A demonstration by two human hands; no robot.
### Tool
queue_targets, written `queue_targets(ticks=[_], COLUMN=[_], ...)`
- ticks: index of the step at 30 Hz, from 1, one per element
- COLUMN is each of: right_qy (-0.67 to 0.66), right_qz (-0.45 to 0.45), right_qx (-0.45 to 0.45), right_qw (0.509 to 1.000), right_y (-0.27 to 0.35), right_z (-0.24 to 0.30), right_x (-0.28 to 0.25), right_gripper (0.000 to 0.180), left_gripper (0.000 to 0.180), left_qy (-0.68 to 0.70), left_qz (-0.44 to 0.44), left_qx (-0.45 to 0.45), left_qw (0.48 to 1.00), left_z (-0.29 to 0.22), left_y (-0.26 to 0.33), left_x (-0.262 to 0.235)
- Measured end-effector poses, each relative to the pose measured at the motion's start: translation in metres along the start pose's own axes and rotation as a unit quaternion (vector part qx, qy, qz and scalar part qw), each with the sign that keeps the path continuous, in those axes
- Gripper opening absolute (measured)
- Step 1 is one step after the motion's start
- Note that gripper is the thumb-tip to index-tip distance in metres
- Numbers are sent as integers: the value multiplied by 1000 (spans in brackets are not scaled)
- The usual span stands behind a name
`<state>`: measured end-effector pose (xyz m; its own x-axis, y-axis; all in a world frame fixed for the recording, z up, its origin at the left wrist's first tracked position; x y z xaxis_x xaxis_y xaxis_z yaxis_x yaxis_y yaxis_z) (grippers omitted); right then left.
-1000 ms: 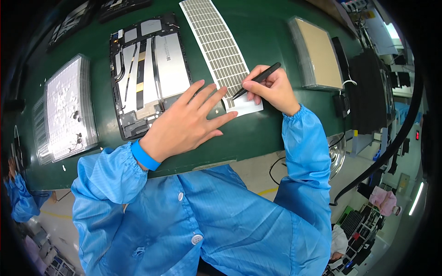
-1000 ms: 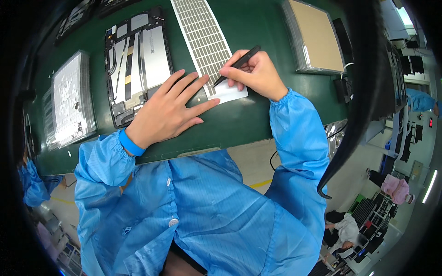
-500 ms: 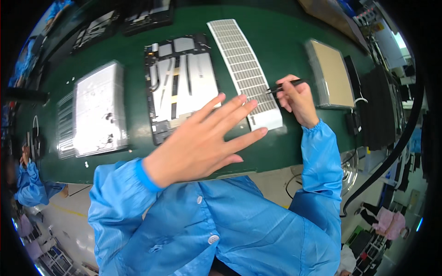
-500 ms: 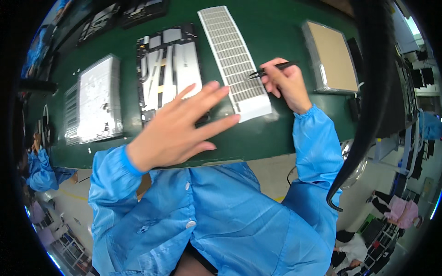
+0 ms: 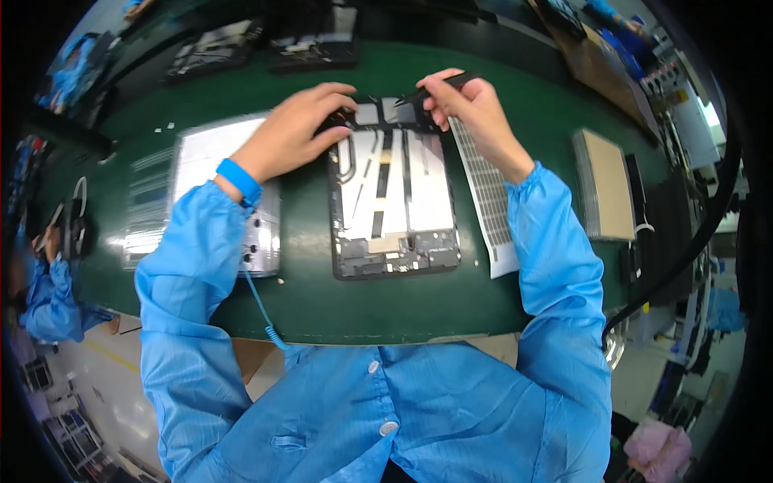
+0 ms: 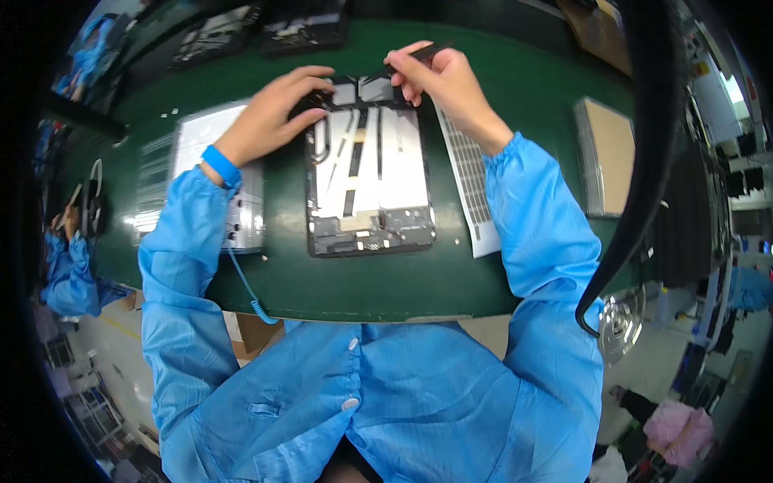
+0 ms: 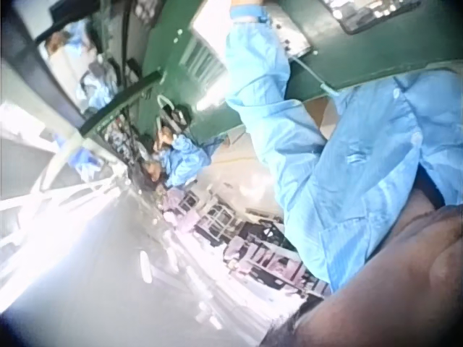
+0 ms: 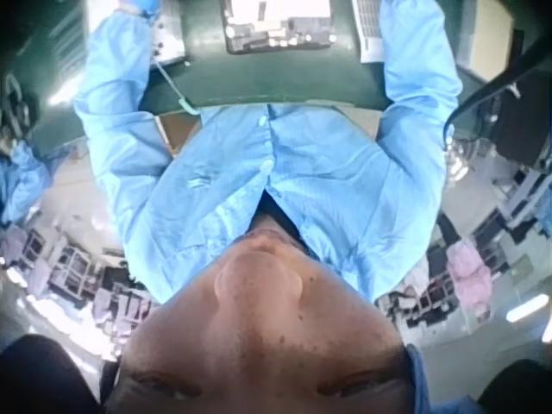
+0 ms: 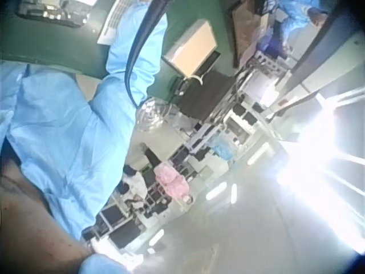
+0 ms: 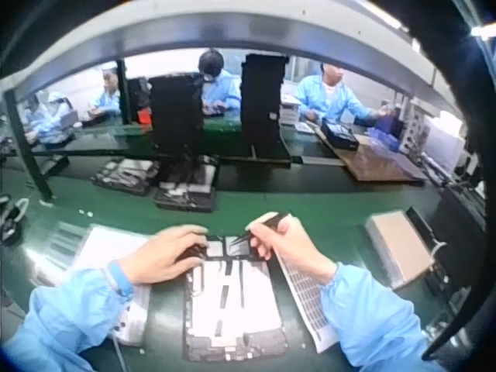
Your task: The recorder is assembling internal electronic components into tablet chassis at a factory workbench.
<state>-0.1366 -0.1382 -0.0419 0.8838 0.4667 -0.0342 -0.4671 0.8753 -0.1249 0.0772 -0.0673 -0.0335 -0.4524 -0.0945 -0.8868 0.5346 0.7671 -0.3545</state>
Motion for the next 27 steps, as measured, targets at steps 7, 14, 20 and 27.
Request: queue_targets(ticks=[7, 14, 20, 27], right_qy=[29, 38, 47, 63], right_qz=[-2, 27, 33, 32], right_qx=[0, 7, 19, 9], right_qw=[1000, 999, 998, 997], right_y=[-4, -39, -46, -45], right_z=[4, -24, -30, -28], right_x=[-1, 42, 37, 42], right_gripper=[29, 32, 33, 33], left_gripper=[37, 42, 32, 22], left_qy=[-53, -12, -15, -24], left_qz=[14, 18, -30, -13], left_qx=[-54, -91, -51, -63], left_qw=[997, 996, 998, 998], left_z=[15, 15, 7, 3], left_y=[4, 5, 4, 6], left_x=[-2, 2, -6, -7])
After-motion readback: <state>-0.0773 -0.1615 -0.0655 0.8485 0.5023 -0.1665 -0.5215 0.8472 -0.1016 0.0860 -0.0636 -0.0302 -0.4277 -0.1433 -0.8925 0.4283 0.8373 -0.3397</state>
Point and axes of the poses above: each hand's wrist, its own y-axis away from the middle knuckle, its own x-axis out of the palm, z = x × y, the point moved 7 cm from there along -y, towards the middle knuckle, and after that the axes turned 6 degrees about -y, right-handed, at the moved point
